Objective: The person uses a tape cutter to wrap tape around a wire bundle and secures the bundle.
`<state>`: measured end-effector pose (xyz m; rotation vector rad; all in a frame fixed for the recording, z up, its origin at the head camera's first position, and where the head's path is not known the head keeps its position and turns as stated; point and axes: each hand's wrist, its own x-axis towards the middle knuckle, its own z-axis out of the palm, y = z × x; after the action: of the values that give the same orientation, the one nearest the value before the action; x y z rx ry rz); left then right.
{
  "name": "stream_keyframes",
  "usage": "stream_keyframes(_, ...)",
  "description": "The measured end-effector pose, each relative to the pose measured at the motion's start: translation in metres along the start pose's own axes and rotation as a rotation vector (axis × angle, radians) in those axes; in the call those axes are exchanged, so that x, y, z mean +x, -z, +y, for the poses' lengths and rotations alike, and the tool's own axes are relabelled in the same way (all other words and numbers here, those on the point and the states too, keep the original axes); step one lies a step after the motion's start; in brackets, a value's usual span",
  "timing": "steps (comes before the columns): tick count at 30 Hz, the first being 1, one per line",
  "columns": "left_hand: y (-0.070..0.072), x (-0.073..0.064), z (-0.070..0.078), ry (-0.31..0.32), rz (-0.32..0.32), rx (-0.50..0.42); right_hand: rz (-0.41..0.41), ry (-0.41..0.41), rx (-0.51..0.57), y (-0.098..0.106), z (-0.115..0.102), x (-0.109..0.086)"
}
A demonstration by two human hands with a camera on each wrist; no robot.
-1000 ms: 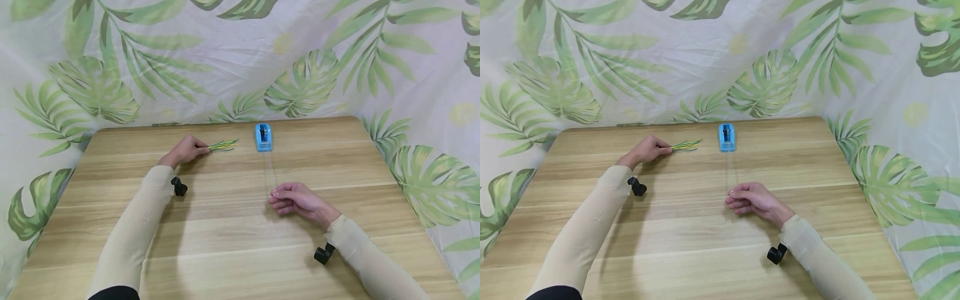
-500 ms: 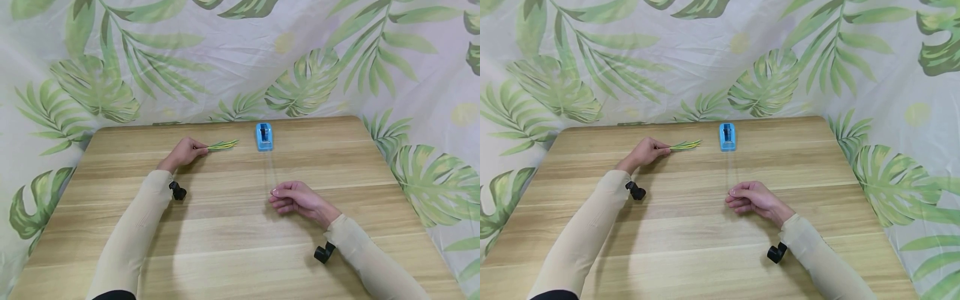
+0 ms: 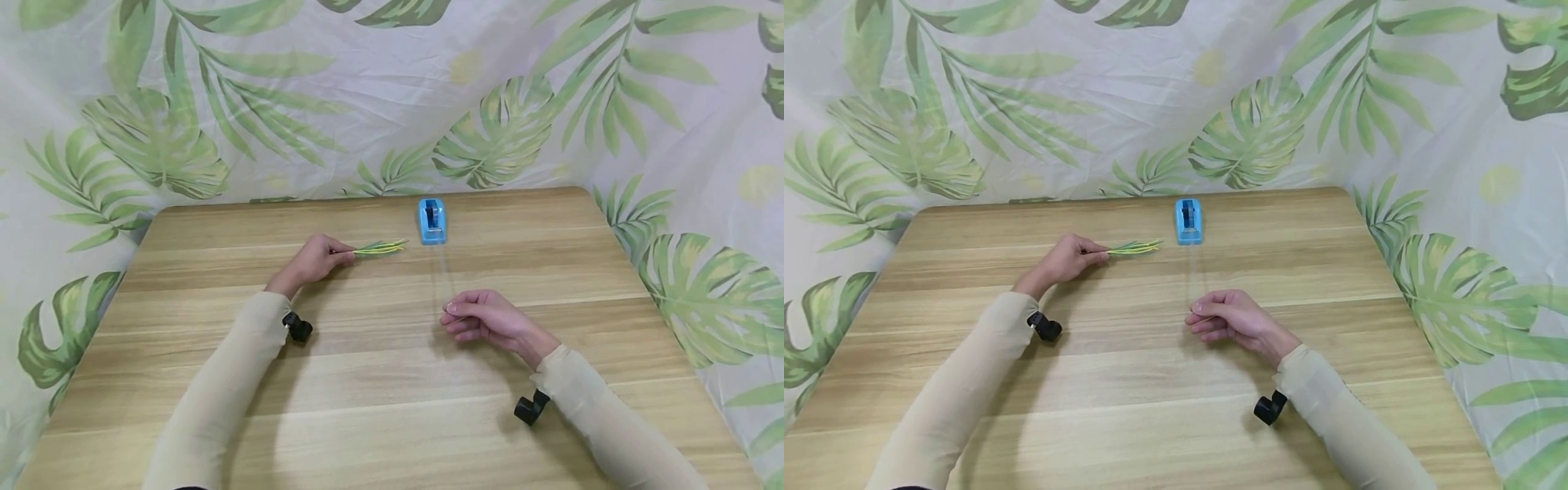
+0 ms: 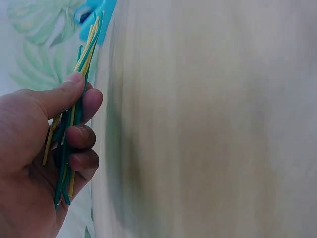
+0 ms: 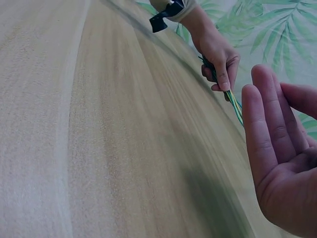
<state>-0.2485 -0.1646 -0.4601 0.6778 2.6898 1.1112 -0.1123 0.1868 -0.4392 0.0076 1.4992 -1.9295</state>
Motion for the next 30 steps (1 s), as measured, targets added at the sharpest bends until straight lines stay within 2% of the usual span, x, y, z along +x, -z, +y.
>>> stream_keyframes(3,-0.010,-0.001,0.006,-0.024,-0.008,-0.010,0.005,0.002,0.002,0.001,-0.001,0.000)
stream_keyframes(10,-0.032,-0.001,0.019,-0.026,-0.022,-0.056,0.005,0.008,0.002,0.001,-0.004,-0.002)
stream_keyframes(12,-0.039,-0.002,0.025,-0.046,-0.021,-0.063,0.008,0.009,0.003,0.002,-0.004,-0.002)
stream_keyframes(17,-0.057,-0.004,0.046,-0.088,-0.042,-0.064,0.017,0.010,0.005,0.003,-0.004,-0.002)
stream_keyframes(21,-0.070,-0.007,0.066,-0.082,-0.057,-0.047,0.017,0.011,0.005,0.004,-0.005,-0.002)
stream_keyframes(24,-0.080,-0.010,0.080,-0.094,-0.042,-0.029,0.017,0.015,0.010,0.004,-0.006,-0.003)
stream_keyframes(30,-0.095,-0.018,0.107,-0.168,-0.019,0.028,0.014,0.028,0.022,0.004,-0.009,-0.004)
